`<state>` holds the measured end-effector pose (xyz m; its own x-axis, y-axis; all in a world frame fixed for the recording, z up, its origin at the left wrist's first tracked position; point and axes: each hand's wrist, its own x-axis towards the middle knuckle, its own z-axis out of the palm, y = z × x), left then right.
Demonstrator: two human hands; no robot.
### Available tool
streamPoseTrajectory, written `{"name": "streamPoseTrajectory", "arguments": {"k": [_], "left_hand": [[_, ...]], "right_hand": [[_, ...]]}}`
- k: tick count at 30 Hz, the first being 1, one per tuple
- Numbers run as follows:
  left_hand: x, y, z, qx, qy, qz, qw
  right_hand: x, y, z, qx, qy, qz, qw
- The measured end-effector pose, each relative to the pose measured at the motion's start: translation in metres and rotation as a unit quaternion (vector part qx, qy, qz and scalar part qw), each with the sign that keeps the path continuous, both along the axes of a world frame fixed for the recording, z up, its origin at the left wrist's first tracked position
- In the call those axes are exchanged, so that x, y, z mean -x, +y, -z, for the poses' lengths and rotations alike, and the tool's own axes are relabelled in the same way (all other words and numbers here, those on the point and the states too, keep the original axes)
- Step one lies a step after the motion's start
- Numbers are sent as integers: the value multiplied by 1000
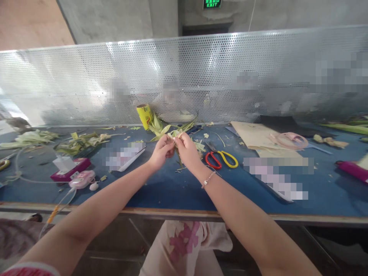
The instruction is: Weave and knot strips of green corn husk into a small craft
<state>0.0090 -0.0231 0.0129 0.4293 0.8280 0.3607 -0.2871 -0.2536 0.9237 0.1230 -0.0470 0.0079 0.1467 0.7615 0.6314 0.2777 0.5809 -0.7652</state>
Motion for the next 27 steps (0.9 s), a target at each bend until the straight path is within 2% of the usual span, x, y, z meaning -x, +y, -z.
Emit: {"name": "streamPoseTrajectory", "arguments": {"k": [5,10,14,17,22,27], "left_hand": [[4,3,-4,17,28,69,997],[6,3,-7,42,33,86,995],[7,5,-8,38,37,103,993],[8,5,-10,-19,55,96,994],[9,2,-16,-162,81,60,982],[7,3,-15,-218,81,39,972]], "right_hand": [[-4,4,3,9,17,-26,999],[-3,0,1,25,63,-82,994],[-2,-4,-3,19,73,-82,994],[-3,-5,-4,18,81,-76,994],[-5,-5,-5,15,90,-54,994],[-4,-6,-8,20,97,-49,994]]}}
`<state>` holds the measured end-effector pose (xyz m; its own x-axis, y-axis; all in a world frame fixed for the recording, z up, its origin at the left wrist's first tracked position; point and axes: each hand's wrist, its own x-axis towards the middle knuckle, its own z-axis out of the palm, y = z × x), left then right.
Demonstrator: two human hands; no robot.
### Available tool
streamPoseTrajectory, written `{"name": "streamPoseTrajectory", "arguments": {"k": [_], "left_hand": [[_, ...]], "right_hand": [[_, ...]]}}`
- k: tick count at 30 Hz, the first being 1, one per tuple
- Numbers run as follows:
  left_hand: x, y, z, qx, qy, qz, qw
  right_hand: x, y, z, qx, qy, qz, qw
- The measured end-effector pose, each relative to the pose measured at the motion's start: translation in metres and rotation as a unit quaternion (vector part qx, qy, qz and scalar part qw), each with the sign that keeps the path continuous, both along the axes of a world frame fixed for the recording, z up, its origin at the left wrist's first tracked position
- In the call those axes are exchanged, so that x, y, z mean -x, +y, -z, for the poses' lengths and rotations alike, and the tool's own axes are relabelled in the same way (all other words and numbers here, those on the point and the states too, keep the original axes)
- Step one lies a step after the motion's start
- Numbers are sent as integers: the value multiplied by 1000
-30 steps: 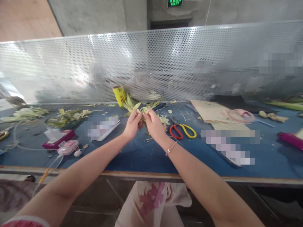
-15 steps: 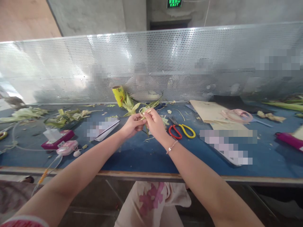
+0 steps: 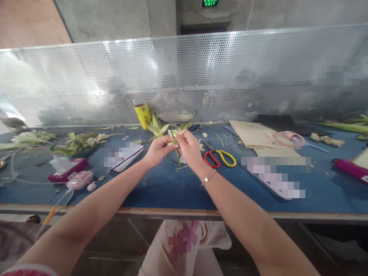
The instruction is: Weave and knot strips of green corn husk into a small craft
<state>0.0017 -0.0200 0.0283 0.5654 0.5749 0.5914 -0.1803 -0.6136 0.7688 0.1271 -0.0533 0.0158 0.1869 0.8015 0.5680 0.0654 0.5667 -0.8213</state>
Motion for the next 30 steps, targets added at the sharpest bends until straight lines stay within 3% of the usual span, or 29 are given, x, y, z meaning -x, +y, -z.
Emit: {"name": "streamPoseTrajectory", "arguments": {"k": [30], "left_hand": [[1,5,5,-50,58,-1,997]], "right_hand": [[-3,11,5,17,30,-4,999]]}}
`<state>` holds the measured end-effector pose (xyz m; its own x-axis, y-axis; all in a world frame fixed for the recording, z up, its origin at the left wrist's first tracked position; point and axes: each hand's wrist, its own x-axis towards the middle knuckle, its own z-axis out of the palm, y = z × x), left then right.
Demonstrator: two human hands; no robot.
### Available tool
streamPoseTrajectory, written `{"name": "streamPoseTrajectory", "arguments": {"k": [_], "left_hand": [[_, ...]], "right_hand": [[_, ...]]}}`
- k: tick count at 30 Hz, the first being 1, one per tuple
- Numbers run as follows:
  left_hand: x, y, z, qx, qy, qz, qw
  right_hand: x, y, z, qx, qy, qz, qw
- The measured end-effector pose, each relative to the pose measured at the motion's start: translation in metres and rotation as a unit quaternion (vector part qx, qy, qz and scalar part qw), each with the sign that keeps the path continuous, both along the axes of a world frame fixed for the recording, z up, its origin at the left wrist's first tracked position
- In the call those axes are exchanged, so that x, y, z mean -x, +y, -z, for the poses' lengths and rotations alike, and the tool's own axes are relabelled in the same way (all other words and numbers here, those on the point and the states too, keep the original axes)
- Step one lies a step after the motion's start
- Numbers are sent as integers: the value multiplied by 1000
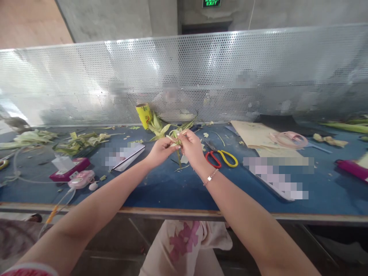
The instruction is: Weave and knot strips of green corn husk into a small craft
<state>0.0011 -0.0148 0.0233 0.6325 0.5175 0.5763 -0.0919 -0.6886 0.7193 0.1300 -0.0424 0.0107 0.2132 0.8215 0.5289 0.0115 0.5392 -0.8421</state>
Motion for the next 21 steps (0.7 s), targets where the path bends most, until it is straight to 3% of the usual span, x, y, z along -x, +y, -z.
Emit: {"name": "streamPoseTrajectory", "arguments": {"k": [3,9,12,16,21], "left_hand": [[0,6,3,15,-17,-19,1000],[6,21,8,-5,-25,-165,986],[8,25,9,-45,-24,-177,983],[9,27,9,-91,-18,-178,980],[11,28,7,-138,-37,-173,974]], "right_hand": [[-3,1,-2,9,-11,-4,1000],[-15,-3,-6,31,-73,-35,996],[-17,-5,-6,13,-158,-30,987],[-15,-6,-3,-52,-269,46,961],[-16,-6,-1,-82,-331,91,936]]}}
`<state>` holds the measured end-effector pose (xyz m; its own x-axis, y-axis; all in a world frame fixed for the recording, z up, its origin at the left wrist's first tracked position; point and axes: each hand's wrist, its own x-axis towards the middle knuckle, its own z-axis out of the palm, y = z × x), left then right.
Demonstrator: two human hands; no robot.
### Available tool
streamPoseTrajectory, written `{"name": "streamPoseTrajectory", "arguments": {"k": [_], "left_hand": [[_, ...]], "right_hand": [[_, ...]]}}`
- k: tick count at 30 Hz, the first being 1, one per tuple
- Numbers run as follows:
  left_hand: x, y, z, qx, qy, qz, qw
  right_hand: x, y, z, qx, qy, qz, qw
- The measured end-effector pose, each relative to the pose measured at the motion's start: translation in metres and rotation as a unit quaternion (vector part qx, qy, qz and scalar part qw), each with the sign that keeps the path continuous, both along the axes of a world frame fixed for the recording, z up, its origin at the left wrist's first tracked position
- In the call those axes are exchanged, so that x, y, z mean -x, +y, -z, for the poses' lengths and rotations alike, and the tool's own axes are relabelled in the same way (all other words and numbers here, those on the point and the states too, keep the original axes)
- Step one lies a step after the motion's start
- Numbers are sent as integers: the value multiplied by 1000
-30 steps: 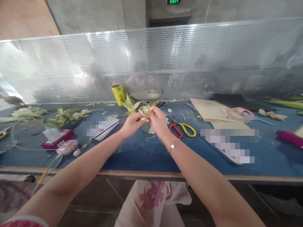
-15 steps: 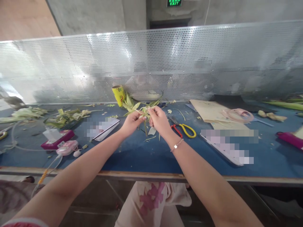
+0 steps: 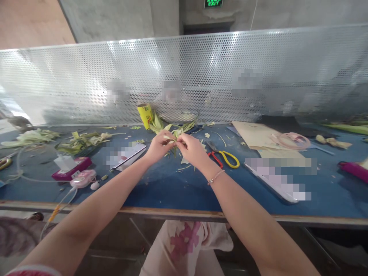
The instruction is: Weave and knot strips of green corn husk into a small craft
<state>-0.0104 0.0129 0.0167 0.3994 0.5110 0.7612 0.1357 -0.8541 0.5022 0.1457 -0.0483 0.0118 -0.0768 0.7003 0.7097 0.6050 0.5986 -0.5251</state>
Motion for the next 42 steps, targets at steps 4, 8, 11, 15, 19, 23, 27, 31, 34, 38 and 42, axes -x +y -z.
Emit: {"name": "streamPoseTrajectory", "arguments": {"k": [4,8,11,15,19,23,27,31,34,38,42], "left_hand": [[1,-6,-4,23,21,-24,999],[1,-12,-6,24,18,-45,999],[1,-14,-6,57,3,-38,998],[1,-16,-7,117,-12,-6,993],[-2,-18,-7,165,-40,18,985],[-4,-17,-5,212,-54,17,976],[-3,-16,-5,214,-42,22,976],[-2,-16,-4,194,-33,29,980],[-2,-15,-4,201,-33,30,979],[-1,-11,-4,170,-30,-3,985],[1,-7,-4,74,-40,-46,995]], "right_hand": [[-1,-2,-2,-13,11,-8,1000],[-1,-2,-4,0,36,-27,999],[-1,-2,-6,8,38,-35,999],[-2,-4,-9,5,22,-35,999],[-3,-4,-10,0,6,-34,999],[-5,-3,-9,21,-5,-39,999],[-8,-1,-8,25,-11,-41,999],[-9,0,-8,39,-6,-52,998],[-10,1,-7,53,2,-61,997],[-7,3,-5,72,19,-48,996],[0,6,-2,7,50,3,999]]}}
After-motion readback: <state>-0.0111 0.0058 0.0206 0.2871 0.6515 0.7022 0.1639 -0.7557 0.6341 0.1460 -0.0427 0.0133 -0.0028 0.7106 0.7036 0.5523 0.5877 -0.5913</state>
